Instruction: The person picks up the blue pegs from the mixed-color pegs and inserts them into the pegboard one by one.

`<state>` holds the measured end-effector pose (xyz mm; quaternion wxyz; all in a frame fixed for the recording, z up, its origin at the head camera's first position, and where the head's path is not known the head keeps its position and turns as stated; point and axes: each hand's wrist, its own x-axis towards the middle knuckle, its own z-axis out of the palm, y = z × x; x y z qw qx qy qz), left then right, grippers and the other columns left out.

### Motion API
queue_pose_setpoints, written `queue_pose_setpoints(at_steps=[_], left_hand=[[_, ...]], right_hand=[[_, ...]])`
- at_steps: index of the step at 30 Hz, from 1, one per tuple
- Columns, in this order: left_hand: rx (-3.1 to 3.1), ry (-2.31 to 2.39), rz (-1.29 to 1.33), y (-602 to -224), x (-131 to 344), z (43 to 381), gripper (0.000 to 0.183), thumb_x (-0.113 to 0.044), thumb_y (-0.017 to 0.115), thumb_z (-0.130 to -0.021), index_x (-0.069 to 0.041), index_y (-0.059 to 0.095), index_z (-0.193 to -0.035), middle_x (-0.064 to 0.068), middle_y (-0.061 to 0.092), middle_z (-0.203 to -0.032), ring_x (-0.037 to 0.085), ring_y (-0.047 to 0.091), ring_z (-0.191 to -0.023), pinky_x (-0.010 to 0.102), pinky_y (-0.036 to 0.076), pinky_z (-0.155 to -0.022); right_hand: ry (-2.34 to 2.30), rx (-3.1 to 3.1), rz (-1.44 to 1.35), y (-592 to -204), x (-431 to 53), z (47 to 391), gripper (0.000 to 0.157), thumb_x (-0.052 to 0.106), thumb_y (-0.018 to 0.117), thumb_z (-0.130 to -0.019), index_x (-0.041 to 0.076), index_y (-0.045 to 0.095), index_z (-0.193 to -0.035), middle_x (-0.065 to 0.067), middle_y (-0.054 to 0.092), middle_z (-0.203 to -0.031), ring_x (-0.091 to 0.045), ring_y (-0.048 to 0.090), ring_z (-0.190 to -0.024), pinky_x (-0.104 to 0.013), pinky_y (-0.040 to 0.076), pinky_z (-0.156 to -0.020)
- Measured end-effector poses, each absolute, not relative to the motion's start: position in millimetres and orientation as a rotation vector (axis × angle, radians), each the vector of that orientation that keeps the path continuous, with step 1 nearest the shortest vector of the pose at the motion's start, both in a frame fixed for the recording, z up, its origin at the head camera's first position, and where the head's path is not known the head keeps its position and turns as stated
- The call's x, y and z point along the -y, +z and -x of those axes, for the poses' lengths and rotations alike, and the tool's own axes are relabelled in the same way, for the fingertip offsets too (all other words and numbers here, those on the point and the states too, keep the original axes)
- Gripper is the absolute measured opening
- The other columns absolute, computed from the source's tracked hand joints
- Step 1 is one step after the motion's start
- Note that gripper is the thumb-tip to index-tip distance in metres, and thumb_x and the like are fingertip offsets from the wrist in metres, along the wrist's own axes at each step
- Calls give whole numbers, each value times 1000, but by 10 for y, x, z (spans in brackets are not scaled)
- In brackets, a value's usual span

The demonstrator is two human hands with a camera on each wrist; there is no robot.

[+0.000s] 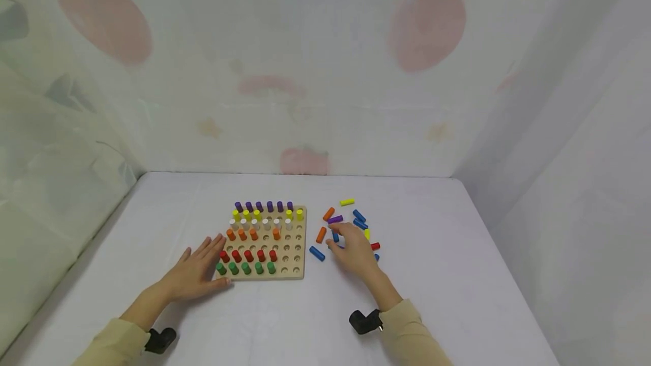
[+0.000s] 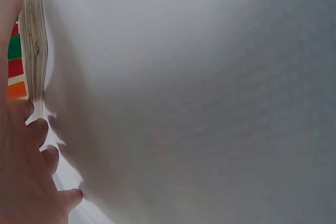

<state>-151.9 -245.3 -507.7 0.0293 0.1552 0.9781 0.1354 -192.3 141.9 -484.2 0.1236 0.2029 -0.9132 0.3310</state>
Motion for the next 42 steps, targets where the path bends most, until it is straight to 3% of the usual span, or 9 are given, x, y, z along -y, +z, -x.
queue_pose_setpoints(at_steps=[10,19,29,42], left_hand=[[-3006,425,-451,-5051,2435,1528,100,-72,52,-75,-9,23,-147,12,21,-152,39,19,-138,69,13,-103],[-3000,442,-439,-5052,2435,1533,99,-70,54,-76,-10,21,-147,13,21,-152,40,18,-138,69,12,-103],[-2978,434,-417,-5053,2411,1539,99,-68,54,-76,-9,19,-147,14,20,-152,40,18,-138,68,9,-104],[-2995,421,-422,-5082,2418,1536,100,-70,53,-76,-9,19,-148,13,21,-152,39,19,-138,68,10,-104]], right_hand=[[1059,2695,-571,-4856,-1296,1873,35,19,68,-84,9,60,-116,-5,66,-104,-18,62,-97,-36,53,-84],[1056,2750,-516,-4885,-1232,1863,37,23,66,-85,8,59,-118,-2,65,-106,-16,61,-97,-31,53,-82],[1114,2826,-457,-4961,-1155,1827,35,26,64,-86,13,58,-119,1,64,-109,-13,59,-101,-32,51,-86],[1042,2810,-502,-5052,-1088,1825,30,26,67,-84,14,63,-111,4,63,-100,-8,57,-88,-25,52,-78]])
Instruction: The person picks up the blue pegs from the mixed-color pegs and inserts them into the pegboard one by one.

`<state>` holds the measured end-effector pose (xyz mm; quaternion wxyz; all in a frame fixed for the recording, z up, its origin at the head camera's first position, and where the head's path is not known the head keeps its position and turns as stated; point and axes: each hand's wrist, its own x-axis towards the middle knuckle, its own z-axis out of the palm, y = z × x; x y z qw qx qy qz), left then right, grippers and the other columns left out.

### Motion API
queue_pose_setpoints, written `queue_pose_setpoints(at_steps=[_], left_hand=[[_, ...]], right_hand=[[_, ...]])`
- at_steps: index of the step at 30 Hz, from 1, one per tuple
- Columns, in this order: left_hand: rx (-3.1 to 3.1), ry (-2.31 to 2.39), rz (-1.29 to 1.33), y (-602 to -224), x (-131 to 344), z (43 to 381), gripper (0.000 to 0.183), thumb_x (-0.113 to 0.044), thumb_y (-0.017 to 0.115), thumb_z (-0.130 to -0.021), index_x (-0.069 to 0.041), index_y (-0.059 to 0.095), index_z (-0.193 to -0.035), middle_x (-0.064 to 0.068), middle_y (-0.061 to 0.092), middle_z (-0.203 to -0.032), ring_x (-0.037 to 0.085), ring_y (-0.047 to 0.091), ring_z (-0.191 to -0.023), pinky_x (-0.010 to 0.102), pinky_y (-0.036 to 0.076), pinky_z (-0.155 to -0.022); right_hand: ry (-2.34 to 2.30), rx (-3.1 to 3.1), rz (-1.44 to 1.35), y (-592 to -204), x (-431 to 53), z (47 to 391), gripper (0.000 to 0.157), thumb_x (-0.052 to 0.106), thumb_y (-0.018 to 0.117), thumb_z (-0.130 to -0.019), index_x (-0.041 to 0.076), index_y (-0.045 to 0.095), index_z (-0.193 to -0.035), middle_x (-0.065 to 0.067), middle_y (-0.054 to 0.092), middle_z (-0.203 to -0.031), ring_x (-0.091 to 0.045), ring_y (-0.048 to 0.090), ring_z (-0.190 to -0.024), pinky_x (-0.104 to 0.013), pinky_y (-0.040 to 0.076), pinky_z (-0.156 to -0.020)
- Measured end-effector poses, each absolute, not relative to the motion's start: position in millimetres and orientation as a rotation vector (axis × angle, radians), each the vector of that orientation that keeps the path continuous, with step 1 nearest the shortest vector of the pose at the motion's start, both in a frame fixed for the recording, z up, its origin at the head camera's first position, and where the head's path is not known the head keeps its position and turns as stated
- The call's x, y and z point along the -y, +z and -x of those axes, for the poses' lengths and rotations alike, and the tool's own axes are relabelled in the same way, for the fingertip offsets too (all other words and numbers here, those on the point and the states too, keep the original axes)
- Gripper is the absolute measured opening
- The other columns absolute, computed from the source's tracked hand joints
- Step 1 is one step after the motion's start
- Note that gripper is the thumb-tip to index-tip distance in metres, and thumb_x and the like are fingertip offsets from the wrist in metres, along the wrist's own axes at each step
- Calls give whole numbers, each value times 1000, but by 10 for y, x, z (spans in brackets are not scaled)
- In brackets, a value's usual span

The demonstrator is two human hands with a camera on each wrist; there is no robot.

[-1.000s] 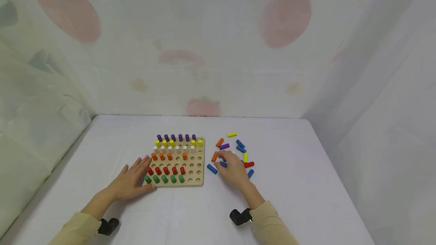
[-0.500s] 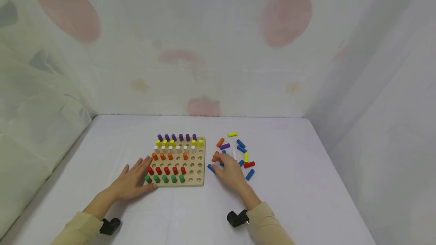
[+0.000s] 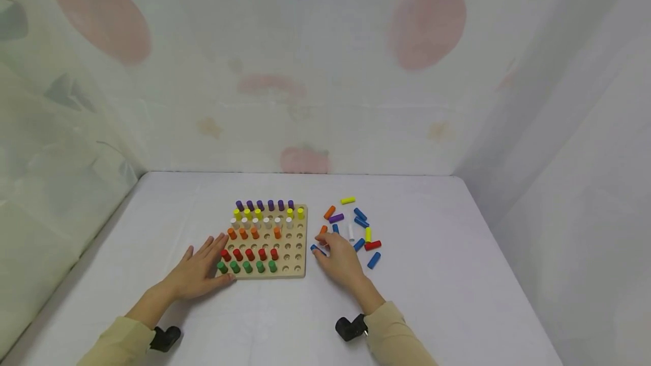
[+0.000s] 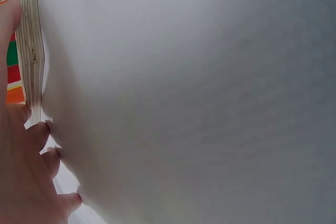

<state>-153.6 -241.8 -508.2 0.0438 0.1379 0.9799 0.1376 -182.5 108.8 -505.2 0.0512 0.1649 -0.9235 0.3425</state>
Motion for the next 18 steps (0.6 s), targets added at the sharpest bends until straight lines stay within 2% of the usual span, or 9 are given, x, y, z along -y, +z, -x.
queue_pose_setpoints(at_steps=[12,18], left_hand=[[-3005,414,-421,-5067,2416,1541,100,-70,53,-75,-9,20,-147,13,23,-152,39,21,-137,68,12,-103],[-3002,422,-414,-5074,2413,1535,100,-70,54,-75,-9,20,-147,13,23,-152,39,21,-137,68,12,-103]], right_hand=[[831,2880,-505,-5079,-1037,1868,27,28,68,-83,16,64,-107,6,60,-86,-6,51,-74,-17,47,-64],[776,2900,-502,-5083,-1017,1870,25,26,69,-82,15,66,-103,7,57,-81,-6,49,-70,-17,45,-62]])
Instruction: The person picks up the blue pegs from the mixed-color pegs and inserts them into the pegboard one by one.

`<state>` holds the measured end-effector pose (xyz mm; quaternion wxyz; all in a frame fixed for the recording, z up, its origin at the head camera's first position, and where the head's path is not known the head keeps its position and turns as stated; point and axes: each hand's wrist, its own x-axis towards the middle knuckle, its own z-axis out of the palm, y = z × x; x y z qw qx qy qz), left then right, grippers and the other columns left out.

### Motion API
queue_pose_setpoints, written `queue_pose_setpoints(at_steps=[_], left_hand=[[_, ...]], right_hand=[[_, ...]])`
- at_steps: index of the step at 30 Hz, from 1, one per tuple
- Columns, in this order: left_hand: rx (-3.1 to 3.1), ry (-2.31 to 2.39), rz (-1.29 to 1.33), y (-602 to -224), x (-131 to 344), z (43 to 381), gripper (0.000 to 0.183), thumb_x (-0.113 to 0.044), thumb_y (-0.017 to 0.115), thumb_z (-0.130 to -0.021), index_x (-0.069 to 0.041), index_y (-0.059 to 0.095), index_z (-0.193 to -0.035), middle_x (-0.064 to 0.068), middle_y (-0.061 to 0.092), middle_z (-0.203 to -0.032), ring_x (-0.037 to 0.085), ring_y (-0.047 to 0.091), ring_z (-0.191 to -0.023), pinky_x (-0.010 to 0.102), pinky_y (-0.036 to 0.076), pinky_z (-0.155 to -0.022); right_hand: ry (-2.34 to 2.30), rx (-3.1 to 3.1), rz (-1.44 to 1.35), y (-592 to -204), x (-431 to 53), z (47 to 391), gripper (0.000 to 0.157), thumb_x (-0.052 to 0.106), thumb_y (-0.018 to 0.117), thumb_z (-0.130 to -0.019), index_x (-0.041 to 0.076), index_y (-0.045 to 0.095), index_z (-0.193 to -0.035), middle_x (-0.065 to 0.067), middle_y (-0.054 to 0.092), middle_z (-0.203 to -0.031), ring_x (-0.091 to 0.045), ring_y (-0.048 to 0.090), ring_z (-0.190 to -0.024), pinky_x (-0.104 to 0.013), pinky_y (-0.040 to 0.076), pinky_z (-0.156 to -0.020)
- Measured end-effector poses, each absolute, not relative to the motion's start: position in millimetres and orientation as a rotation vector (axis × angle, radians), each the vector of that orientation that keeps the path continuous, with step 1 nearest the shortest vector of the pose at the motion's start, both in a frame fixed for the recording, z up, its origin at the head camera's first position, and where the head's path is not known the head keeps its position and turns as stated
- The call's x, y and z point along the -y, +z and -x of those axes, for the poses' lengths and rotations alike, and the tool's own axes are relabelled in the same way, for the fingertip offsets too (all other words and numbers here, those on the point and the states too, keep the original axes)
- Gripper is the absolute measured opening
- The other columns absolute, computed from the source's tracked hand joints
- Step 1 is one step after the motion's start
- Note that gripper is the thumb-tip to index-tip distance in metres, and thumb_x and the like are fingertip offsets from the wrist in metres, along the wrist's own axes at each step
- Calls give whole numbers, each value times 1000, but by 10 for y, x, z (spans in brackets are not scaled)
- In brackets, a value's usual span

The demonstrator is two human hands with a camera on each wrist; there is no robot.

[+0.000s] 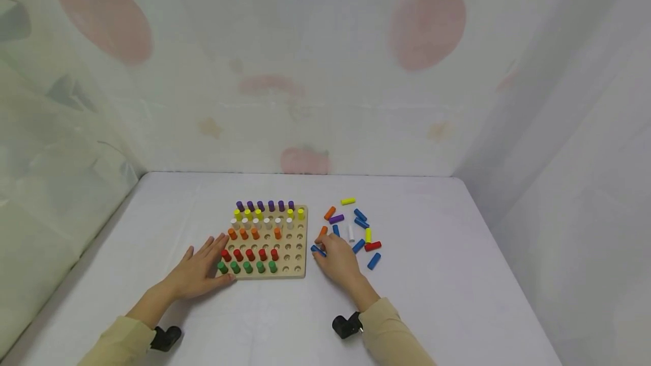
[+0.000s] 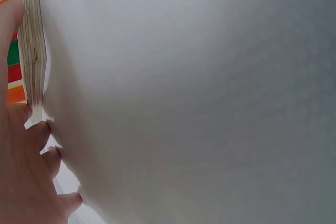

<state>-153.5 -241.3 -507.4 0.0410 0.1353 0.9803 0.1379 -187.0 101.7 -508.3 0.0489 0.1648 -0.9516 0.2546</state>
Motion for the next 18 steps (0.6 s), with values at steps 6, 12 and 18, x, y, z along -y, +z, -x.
queue_pose_setpoints(at_steps=[6,12,18], left_hand=[[-3008,426,-415,-5060,2405,1543,100,-69,54,-75,-9,21,-147,13,23,-152,39,21,-137,68,12,-103],[-3012,435,-410,-5052,2394,1533,99,-68,55,-75,-8,22,-147,14,24,-151,40,21,-136,69,12,-103],[-3011,437,-399,-5053,2387,1518,100,-69,55,-75,-9,22,-147,13,24,-151,40,22,-137,68,12,-103]], right_hand=[[756,2903,-499,-5069,-993,1881,23,24,70,-81,14,67,-101,6,57,-80,-6,49,-69,-17,45,-61],[798,2892,-508,-5054,-980,1875,21,20,72,-79,12,68,-98,3,56,-79,-7,47,-67,-17,44,-58],[805,2894,-506,-5061,-968,1871,20,19,72,-80,11,68,-98,3,54,-77,-7,46,-66,-16,43,-57]])
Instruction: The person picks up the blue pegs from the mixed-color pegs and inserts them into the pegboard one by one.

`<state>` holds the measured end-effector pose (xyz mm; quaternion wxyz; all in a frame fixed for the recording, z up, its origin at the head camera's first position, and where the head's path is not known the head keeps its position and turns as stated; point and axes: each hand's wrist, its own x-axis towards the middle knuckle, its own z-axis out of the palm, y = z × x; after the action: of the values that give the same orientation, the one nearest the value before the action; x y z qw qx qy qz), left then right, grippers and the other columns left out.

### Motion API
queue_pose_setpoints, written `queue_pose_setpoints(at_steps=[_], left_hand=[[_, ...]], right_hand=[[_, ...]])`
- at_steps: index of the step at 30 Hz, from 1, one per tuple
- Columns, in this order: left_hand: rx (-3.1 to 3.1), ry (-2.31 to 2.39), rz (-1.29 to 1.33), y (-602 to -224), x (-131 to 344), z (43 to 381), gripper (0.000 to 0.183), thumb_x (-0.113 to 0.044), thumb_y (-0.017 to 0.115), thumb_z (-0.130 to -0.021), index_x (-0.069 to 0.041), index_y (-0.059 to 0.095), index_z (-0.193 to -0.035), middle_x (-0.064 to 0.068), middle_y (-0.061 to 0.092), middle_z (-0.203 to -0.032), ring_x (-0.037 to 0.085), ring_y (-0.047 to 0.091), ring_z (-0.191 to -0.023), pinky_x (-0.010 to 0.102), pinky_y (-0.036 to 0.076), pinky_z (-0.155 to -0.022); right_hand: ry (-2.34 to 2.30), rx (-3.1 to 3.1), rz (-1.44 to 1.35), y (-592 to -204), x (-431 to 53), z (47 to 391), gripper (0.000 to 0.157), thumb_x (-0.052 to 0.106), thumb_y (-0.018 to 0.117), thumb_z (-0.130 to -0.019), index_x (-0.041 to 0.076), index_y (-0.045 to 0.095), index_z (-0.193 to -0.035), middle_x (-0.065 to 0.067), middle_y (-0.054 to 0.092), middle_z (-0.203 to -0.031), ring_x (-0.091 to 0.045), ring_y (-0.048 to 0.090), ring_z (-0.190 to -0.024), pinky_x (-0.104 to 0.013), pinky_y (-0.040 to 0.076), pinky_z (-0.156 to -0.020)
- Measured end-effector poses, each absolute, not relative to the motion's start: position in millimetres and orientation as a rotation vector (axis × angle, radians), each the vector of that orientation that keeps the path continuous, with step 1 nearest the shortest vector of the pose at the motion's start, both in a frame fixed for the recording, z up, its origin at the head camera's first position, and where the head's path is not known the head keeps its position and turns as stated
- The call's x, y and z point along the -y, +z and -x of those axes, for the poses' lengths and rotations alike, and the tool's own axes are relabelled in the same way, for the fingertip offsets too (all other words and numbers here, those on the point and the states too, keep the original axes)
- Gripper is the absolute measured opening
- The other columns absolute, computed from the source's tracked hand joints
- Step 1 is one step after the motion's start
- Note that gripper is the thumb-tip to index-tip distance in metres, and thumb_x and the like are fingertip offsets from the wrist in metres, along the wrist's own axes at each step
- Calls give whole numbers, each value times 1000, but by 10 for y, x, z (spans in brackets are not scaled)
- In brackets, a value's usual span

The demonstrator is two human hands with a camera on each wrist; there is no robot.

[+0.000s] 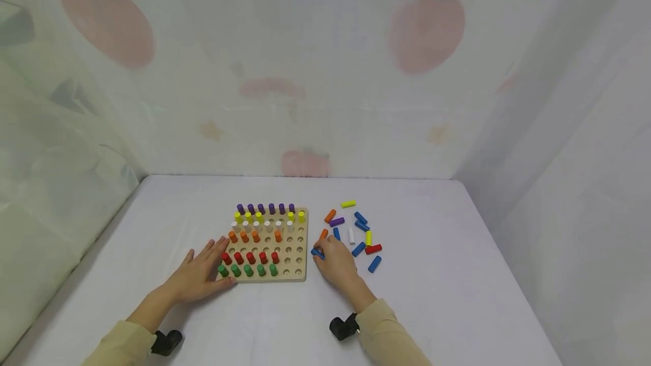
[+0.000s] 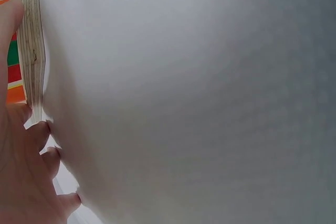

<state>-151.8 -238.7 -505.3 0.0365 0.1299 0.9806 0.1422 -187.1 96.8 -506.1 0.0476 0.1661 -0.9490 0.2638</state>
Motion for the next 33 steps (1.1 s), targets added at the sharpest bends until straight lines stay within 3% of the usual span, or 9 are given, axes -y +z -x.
queue_pose_setpoints(at_steps=[33], left_hand=[[-3019,448,-419,-5051,2399,1503,99,-67,57,-75,-9,22,-147,14,25,-151,39,22,-137,68,12,-104]], right_hand=[[904,2883,-485,-4946,-874,1943,23,23,66,-86,15,64,-107,6,57,-85,-8,49,-73,-17,46,-64]])
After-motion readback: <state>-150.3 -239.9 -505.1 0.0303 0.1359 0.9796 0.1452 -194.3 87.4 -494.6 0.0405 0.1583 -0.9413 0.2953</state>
